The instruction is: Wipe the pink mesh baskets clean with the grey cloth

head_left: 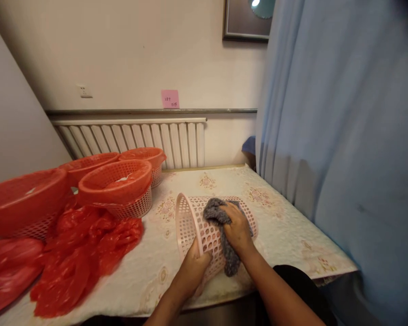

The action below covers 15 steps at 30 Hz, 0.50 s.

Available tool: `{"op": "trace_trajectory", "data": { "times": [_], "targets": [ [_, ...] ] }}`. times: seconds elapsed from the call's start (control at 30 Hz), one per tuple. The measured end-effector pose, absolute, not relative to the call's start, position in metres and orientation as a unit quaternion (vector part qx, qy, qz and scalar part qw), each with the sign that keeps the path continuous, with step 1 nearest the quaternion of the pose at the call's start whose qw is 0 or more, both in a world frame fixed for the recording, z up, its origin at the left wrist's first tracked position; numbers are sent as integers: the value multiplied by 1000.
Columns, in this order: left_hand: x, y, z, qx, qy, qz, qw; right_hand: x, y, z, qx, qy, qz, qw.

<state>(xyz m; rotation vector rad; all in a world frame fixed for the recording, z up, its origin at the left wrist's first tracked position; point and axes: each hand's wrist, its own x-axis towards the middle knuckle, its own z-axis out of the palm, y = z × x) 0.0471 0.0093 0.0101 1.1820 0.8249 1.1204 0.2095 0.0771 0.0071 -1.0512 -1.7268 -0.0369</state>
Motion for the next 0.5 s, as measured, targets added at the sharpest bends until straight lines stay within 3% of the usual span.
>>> {"op": "trace_trajectory", "data": {
  "times": [0.27, 0.5],
  "targets": [
    [41, 13, 13, 528, 367, 479, 597, 263, 105, -6, -634, -573, -26, 519],
    [36, 20, 13, 531, 360, 473, 604, 195, 63, 2, -440, -695, -15, 569]
  ]
}}
